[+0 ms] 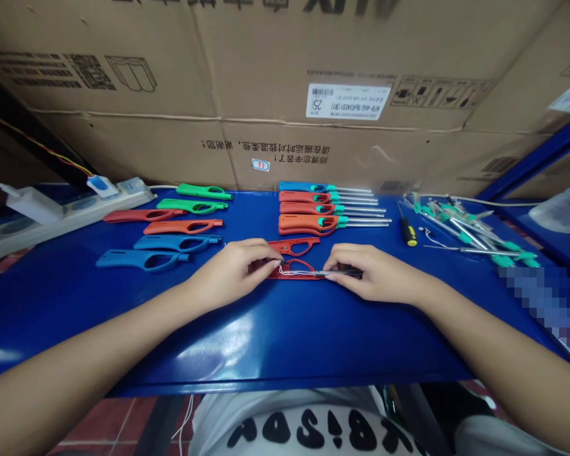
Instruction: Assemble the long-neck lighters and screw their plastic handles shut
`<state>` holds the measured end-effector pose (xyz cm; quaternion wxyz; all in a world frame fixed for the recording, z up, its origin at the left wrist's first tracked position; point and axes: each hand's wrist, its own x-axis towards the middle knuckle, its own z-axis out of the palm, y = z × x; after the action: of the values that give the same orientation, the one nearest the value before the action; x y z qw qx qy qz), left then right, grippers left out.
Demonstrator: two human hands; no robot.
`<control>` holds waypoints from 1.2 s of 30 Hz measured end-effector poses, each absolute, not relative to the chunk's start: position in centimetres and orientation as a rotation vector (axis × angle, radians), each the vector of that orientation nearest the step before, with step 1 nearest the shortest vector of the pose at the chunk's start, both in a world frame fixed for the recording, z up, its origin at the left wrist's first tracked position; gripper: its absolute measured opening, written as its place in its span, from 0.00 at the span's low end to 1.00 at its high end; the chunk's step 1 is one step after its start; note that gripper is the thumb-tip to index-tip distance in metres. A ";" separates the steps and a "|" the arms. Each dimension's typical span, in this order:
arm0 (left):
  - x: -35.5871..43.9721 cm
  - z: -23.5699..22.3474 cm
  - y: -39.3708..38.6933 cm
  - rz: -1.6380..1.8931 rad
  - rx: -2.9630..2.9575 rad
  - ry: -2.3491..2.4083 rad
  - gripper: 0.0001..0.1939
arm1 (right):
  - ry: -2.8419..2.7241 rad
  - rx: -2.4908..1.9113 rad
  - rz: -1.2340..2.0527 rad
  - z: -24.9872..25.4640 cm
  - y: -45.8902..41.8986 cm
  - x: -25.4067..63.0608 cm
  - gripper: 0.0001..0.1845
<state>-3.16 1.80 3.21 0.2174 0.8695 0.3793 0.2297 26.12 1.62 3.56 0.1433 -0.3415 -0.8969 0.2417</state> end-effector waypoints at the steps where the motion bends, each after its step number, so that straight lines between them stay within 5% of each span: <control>1: -3.2 3.1 1.9 0.625 2.413 1.046 0.12 | -2.598 -0.991 0.679 3.5 1.6 26.2 0.09; 36: -3.5 3.1 1.7 0.409 2.460 1.005 0.10 | -2.661 -1.148 0.251 3.7 0.3 24.8 0.16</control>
<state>-3.51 1.68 3.15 0.2243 0.8917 0.3642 0.1483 24.83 0.28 3.69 0.1160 -0.3920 -0.9086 0.0856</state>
